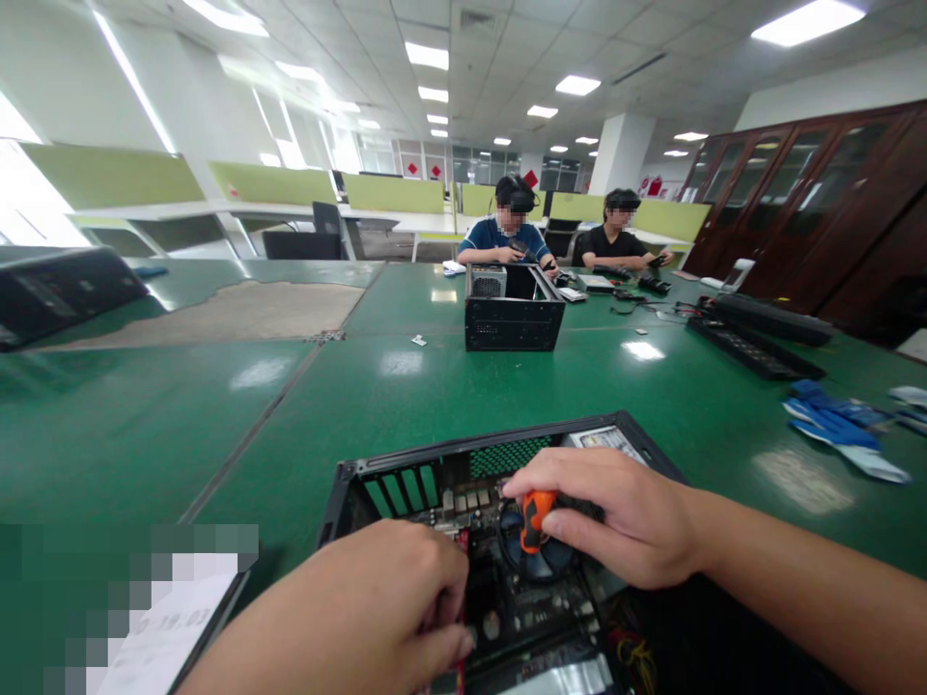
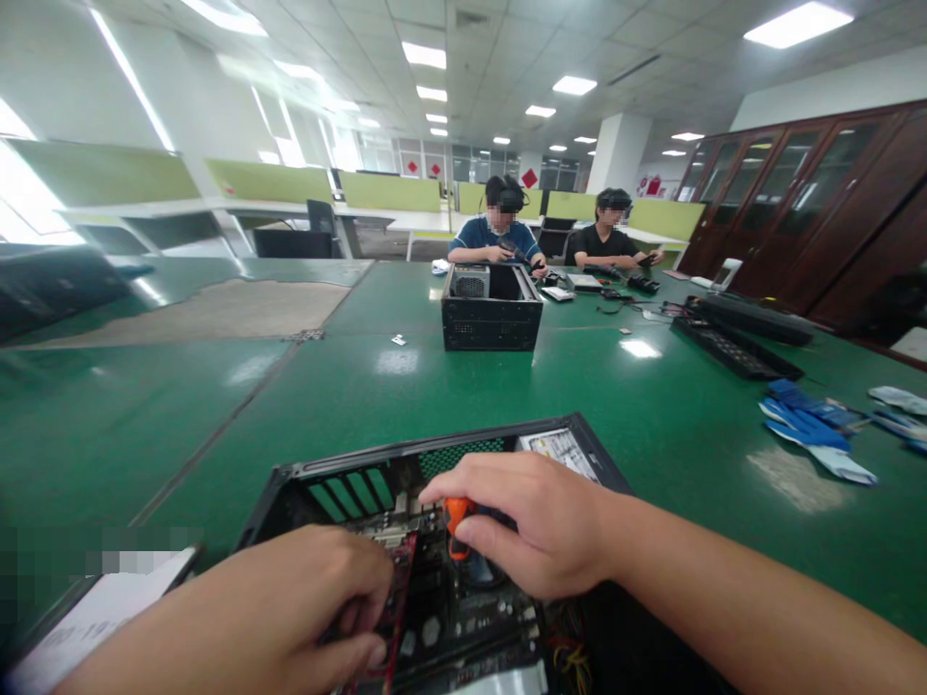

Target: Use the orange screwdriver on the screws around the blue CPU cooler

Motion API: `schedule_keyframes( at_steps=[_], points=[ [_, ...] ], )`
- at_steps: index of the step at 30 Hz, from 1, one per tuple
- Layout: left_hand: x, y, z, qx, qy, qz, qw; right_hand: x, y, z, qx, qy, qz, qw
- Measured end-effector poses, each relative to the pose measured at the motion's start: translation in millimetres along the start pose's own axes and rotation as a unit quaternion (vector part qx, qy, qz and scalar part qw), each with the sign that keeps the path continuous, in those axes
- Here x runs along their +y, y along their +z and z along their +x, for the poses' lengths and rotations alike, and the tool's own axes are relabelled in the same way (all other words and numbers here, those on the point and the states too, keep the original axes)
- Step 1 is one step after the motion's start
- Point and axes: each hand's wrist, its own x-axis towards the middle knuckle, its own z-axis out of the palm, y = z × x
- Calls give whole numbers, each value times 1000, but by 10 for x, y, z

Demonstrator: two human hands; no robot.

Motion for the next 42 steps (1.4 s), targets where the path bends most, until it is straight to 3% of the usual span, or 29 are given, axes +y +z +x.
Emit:
schedule_keyframes(
  at_steps=[14, 22, 32, 36, 42],
  points=[
    [26, -25, -1, 3, 0, 9, 1000, 0, 3, -3, 1, 13, 0, 1000],
    [9, -4, -16, 6, 16, 11, 1000, 80, 77, 22, 56, -35, -14, 998],
    [-19, 9, 8, 21, 25, 7, 999, 19, 9, -9, 23, -17, -63, 998],
    [-11, -3, 3, 6, 16, 7, 1000, 9, 21, 19, 47, -8, -77, 996],
    [-23, 7, 7, 11, 15, 8, 1000, -27, 2, 11, 134, -15, -127, 983]
  ],
)
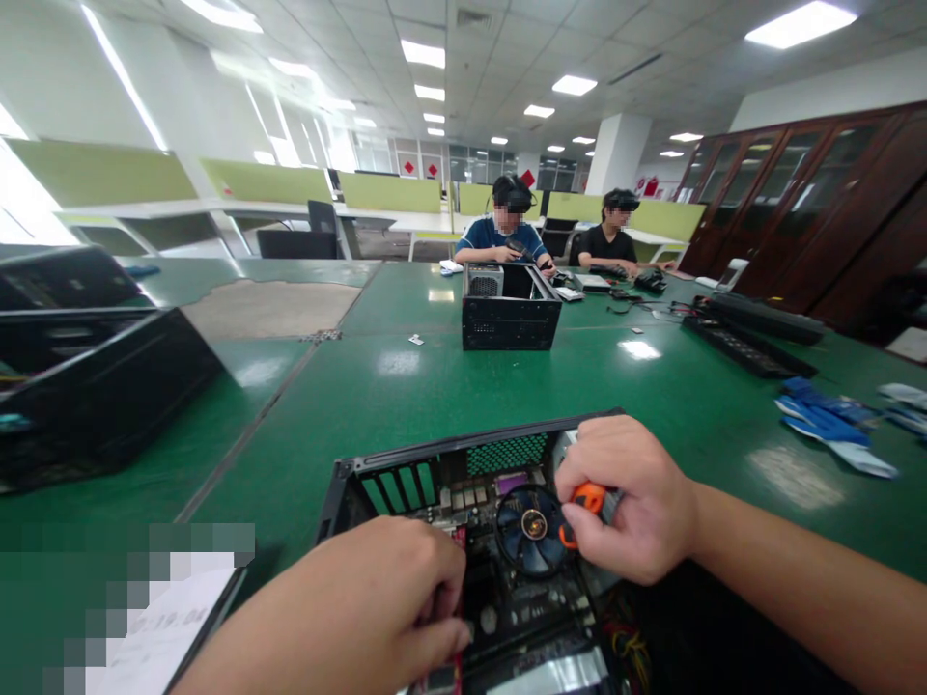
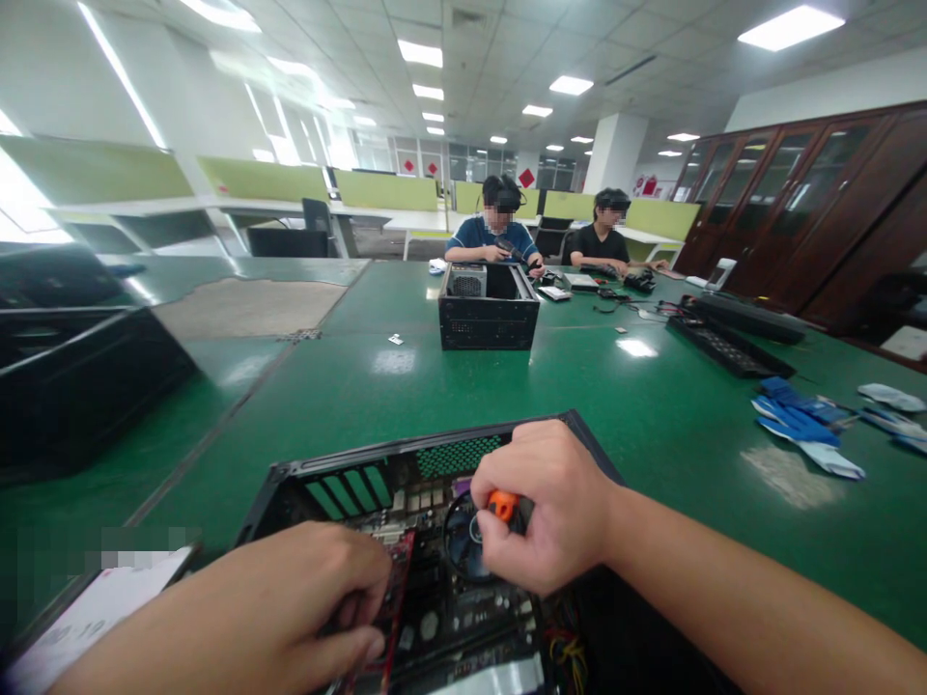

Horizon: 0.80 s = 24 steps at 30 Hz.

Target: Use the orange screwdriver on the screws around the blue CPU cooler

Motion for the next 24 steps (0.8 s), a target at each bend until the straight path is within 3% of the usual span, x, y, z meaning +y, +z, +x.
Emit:
schedule_keyframes(
  at_steps=[8, 13, 24],
  points=[
    [-50, 31, -9, 16, 14, -3, 1000, 35, -15, -27, -24, 32, -57, 998],
    [-30, 16, -9, -1, -3, 1, 1000, 41, -7, -41, -24, 20, -60, 998],
    [-60, 44, 15, 16, 11, -9, 1000, 68, 7, -74, -46, 8, -50, 998]
  ],
)
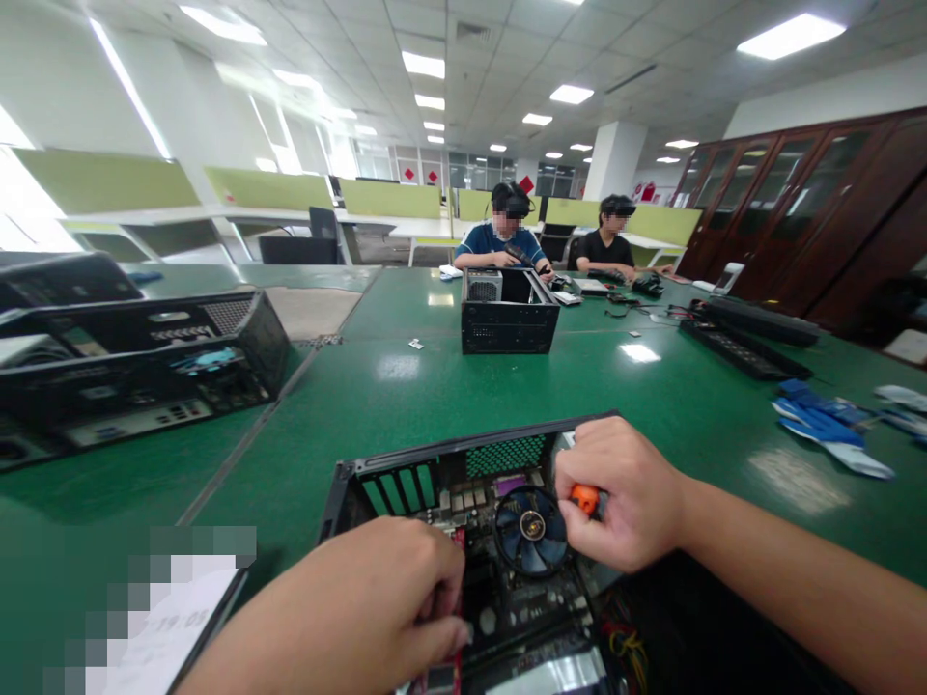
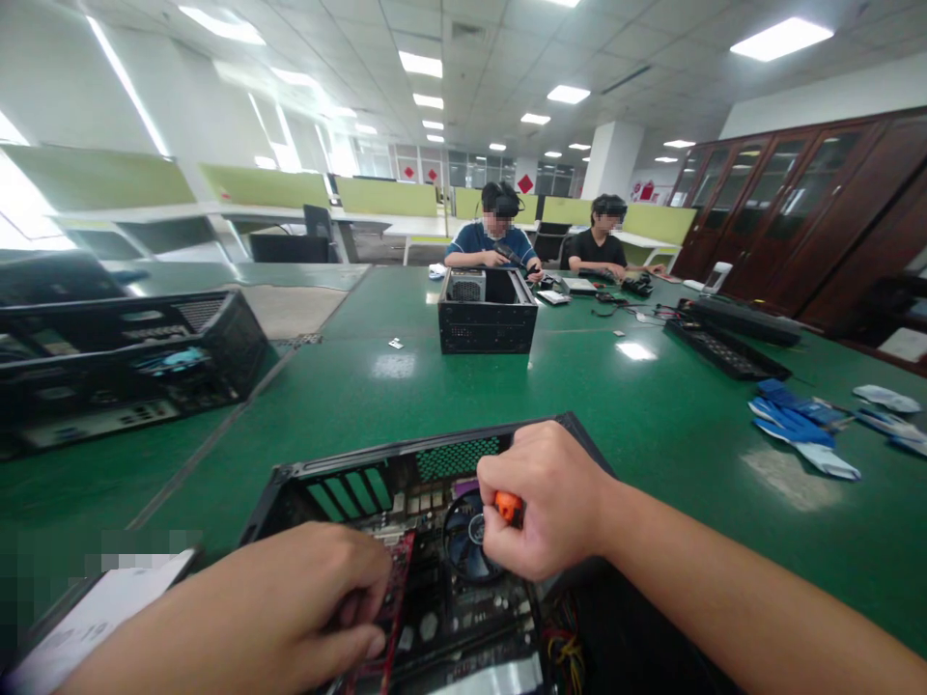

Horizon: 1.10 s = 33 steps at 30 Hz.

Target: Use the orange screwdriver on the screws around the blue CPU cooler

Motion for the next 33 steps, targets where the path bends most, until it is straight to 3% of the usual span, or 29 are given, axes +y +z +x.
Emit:
schedule_keyframes(
  at_steps=[5, 13, 18, 24, 33],
  points=[
    [-8, -4, -20, 0, -5, 0, 1000, 11, -15, -9, -13, -1, 39, 999],
    [48, -36, -18, -28, -26, 16, 999, 18, -85, -3, -118, 60, 154, 979],
    [62, -49, -5, -38, -34, 18, 999, 43, -113, 4, -120, 67, 171, 976],
    [26, -27, -1, -25, -30, 15, 999, 66, -66, -9, -72, 74, 114, 988],
    [59, -60, 6, -28, -27, 20, 999, 4, -5, 34, 87, 2, 21, 996]
  ],
)
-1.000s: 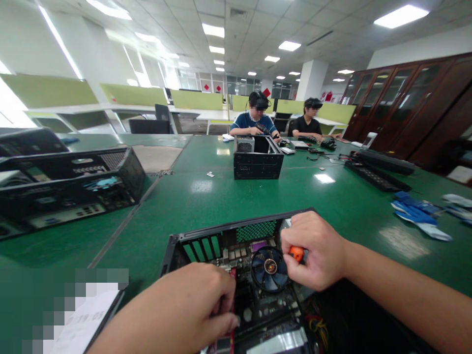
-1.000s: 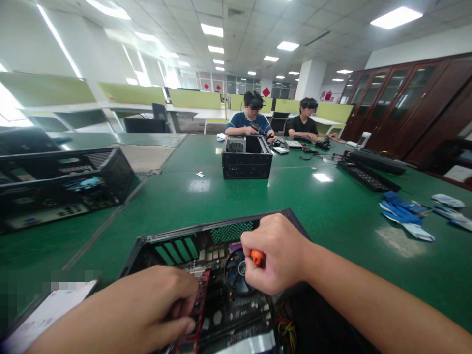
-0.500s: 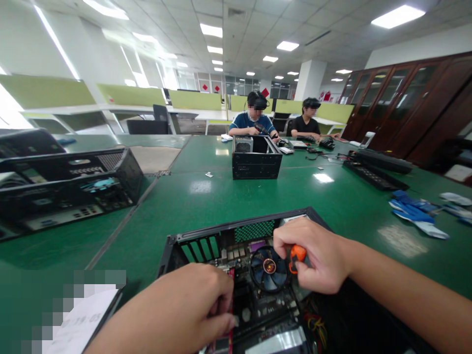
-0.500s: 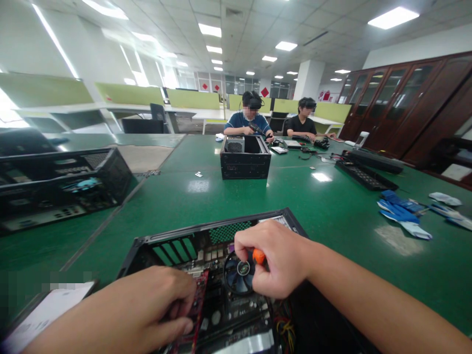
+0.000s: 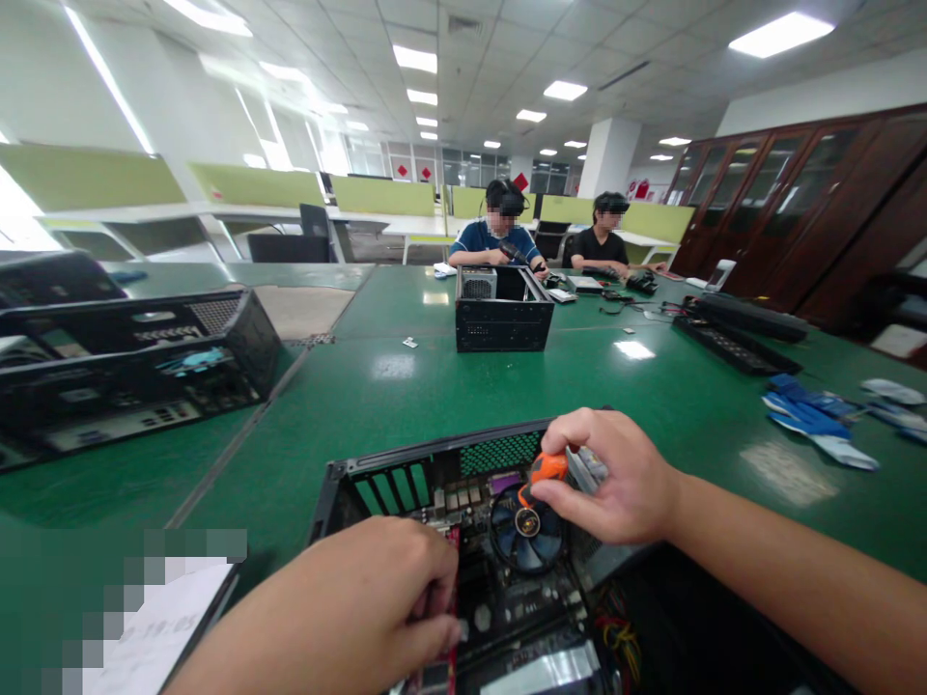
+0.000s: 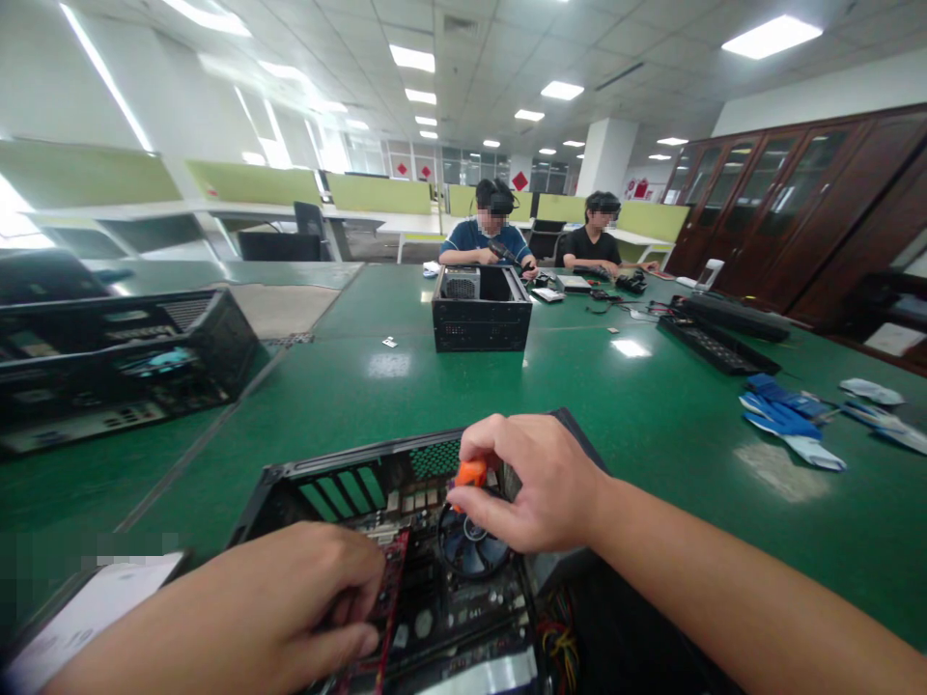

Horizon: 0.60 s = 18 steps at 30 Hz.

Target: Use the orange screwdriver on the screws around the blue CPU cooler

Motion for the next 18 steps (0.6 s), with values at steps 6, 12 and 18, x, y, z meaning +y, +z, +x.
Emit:
schedule_keyframes(
  at_steps=[6, 12, 18],
  points=[
    [15, -6, -12, -3, -9, -2, 1000, 74, 31, -22, -8, 0, 0, 1000],
    [-19, 28, -13, 9, 3, -19, 1000, 90, 31, -35, -69, 48, -34, 996],
    [-20, 30, -22, 2, -6, -10, 1000, 112, 29, -39, -110, 92, -25, 989]
  ],
)
